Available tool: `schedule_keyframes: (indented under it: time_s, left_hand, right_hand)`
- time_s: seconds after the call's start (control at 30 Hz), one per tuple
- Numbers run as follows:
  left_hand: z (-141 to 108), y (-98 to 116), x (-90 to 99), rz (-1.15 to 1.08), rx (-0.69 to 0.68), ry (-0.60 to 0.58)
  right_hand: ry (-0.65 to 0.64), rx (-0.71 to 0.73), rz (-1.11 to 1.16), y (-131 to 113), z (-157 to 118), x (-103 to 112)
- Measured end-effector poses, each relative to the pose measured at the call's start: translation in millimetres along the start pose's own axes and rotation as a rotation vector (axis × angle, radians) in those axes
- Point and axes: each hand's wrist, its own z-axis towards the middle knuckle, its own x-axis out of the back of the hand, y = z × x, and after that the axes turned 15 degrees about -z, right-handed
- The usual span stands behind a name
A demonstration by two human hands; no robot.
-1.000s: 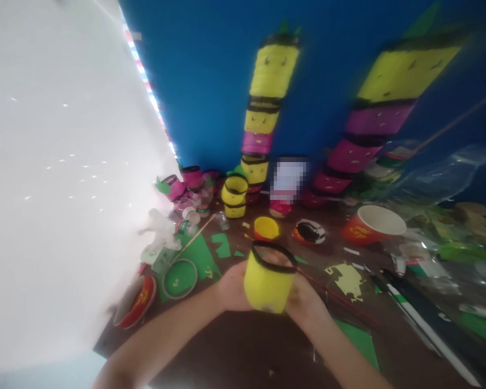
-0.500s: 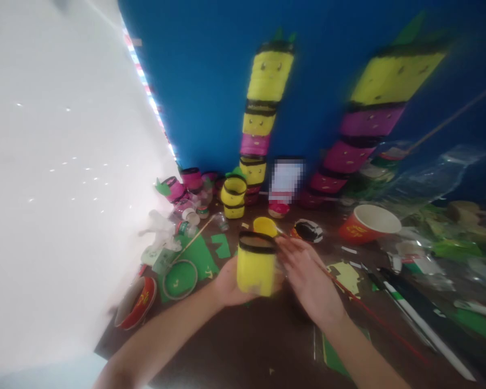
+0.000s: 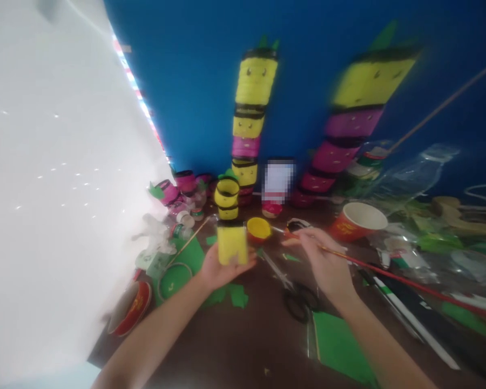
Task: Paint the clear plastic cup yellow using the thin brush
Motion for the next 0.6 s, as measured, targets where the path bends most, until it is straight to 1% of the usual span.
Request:
schedule_keyframes:
  time_s: [0.07,0.13,0.3,0.6]
  left_hand:
    - [2,3,1.0,-0.002,-0.036,0.013]
    - [2,6,1.6,-0.005,-0.055,0.006]
    - [3,7,2.0,0.002,-0.028,-0.037]
    - [7,8,2.8,-0.013,-0.095,0.009]
  right_hand:
    - [-0.025,0.058,-0.105,-1,4,0]
    - [-0.065,0.101,-0.158,-2,8,-2]
    - [-0.098,0.186,-0.226,-1,17,-11]
    - [-0.091,0.242,-0.315,1,32,-21]
